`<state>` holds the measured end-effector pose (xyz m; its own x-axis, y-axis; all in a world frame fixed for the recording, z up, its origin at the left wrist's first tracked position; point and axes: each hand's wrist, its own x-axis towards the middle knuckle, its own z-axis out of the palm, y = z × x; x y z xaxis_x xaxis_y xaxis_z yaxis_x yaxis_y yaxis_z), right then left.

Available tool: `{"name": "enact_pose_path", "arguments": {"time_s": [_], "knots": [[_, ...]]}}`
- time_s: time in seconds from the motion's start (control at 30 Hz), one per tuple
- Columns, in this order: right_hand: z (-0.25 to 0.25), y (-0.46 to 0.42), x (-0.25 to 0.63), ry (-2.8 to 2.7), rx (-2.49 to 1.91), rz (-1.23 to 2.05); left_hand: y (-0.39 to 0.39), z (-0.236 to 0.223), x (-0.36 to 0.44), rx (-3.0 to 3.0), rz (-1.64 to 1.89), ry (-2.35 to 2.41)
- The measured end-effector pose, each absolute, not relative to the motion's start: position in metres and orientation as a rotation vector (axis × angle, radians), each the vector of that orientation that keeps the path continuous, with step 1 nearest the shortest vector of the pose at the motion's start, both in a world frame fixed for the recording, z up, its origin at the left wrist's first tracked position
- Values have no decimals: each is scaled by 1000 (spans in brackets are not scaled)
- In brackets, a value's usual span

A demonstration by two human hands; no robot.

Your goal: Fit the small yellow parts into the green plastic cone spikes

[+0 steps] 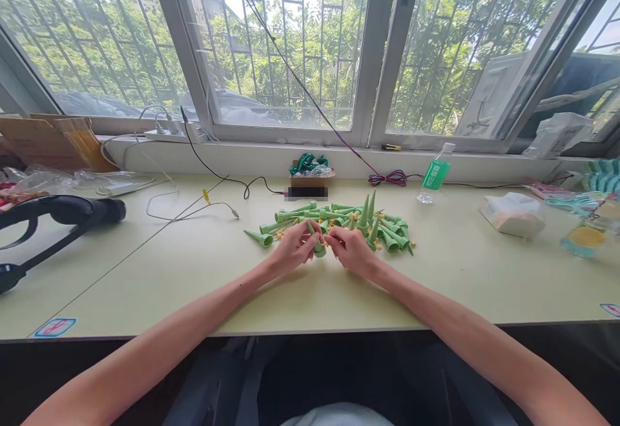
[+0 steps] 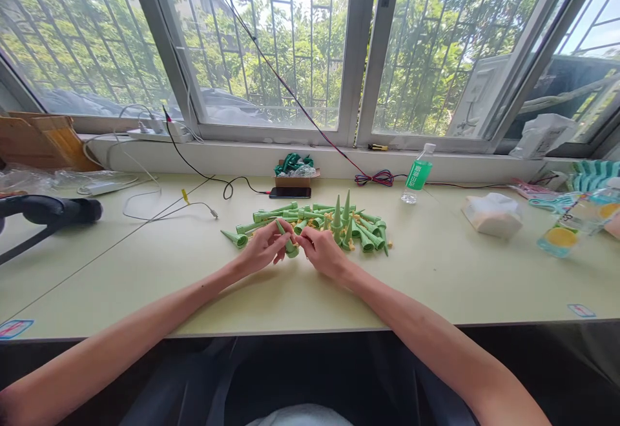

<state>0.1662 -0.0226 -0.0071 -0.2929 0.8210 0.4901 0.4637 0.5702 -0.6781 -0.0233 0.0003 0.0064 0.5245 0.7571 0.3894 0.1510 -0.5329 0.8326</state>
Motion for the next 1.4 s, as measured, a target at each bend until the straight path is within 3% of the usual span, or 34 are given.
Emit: {"name": "enact_pose_path", "arguments": {"time_s": [0.53, 1.07, 1.4], "knots": [[-2, -24, 165, -1988, -1027, 481, 2, 12, -18, 1995, 1102, 873], [-15, -17, 168, -2064, -1060, 393, 2, 3, -21, 2264, 917, 855], [-12, -18, 167, -2050, -1124, 399, 3, 4, -20, 2319, 982, 898]]}}
